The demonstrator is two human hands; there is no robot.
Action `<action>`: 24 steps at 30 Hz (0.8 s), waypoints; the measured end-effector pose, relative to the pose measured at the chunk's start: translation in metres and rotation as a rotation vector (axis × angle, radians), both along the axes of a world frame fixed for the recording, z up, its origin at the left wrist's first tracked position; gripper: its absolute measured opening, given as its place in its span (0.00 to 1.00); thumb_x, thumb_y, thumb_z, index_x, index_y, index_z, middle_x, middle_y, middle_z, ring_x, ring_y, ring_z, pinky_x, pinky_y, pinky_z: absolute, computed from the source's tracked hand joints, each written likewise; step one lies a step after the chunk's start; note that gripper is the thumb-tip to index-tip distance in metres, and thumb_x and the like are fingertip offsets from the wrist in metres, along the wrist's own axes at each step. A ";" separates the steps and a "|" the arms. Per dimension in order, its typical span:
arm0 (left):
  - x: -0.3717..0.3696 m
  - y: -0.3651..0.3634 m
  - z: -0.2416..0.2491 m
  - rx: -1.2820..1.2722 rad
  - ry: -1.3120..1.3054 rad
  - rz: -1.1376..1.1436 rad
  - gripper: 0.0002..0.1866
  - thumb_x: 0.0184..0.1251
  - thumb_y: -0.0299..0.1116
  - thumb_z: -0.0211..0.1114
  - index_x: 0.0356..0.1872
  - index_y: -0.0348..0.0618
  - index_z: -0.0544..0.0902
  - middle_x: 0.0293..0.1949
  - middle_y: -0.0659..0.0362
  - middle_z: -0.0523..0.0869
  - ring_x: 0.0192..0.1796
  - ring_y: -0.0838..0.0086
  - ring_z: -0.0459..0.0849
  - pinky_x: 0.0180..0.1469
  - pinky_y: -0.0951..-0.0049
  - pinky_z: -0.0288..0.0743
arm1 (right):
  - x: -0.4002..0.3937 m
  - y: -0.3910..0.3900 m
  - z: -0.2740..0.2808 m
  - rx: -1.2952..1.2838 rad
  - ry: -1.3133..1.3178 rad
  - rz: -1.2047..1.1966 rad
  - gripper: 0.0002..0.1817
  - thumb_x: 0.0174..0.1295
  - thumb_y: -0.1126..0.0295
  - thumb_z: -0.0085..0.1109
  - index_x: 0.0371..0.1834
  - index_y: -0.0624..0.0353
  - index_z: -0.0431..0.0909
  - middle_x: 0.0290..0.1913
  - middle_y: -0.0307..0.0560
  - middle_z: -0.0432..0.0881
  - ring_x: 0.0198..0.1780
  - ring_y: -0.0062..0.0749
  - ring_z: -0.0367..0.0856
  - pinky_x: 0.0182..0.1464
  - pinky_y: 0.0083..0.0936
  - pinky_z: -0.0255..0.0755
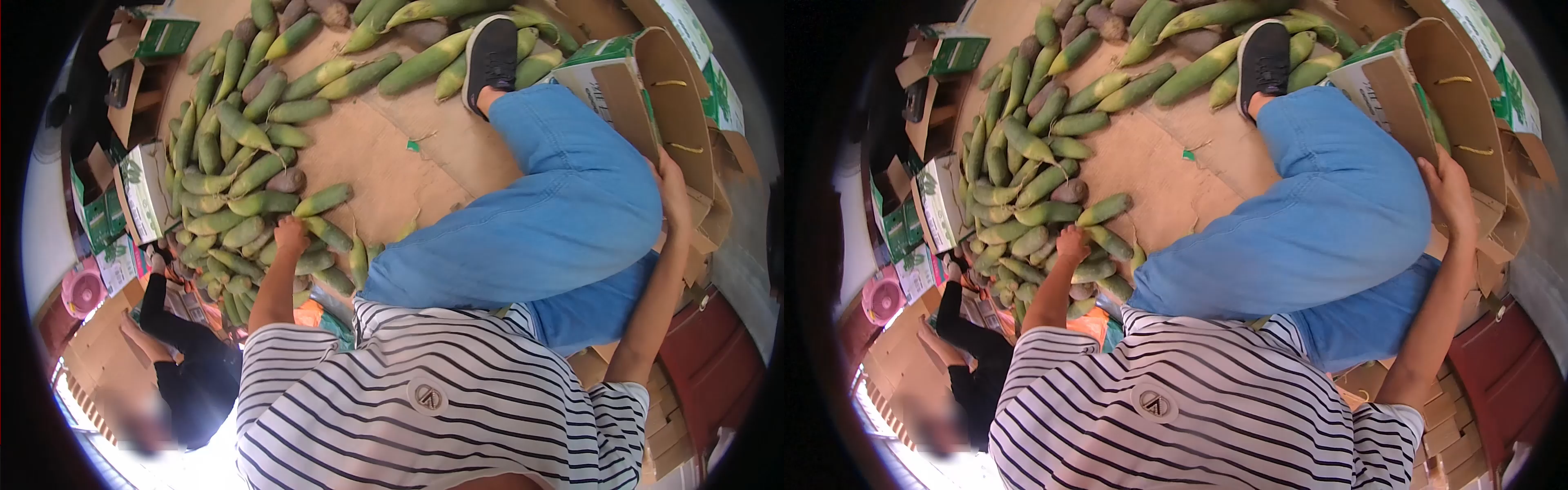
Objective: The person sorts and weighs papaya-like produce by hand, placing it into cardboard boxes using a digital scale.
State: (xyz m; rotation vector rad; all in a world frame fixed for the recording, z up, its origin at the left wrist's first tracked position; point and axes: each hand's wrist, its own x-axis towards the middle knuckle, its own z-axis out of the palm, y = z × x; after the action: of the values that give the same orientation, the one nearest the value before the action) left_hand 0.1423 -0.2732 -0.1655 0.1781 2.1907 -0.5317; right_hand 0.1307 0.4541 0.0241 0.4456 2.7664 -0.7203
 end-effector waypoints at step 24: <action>-0.172 0.494 0.276 2.318 -0.125 0.370 0.23 0.64 0.30 0.64 0.58 0.36 0.68 0.46 0.58 0.78 0.43 0.79 0.78 0.42 0.78 0.75 | -0.001 -0.018 0.017 0.261 -0.048 0.062 0.17 0.62 0.65 0.55 0.50 0.64 0.71 0.37 0.64 0.79 0.43 0.57 0.77 0.43 0.45 0.69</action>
State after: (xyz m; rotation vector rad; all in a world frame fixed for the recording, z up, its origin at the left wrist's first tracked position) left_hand -0.0296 0.2205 0.1103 0.8456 1.4762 2.2152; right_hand 0.1295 0.4364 0.0409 0.4188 2.8243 -0.3296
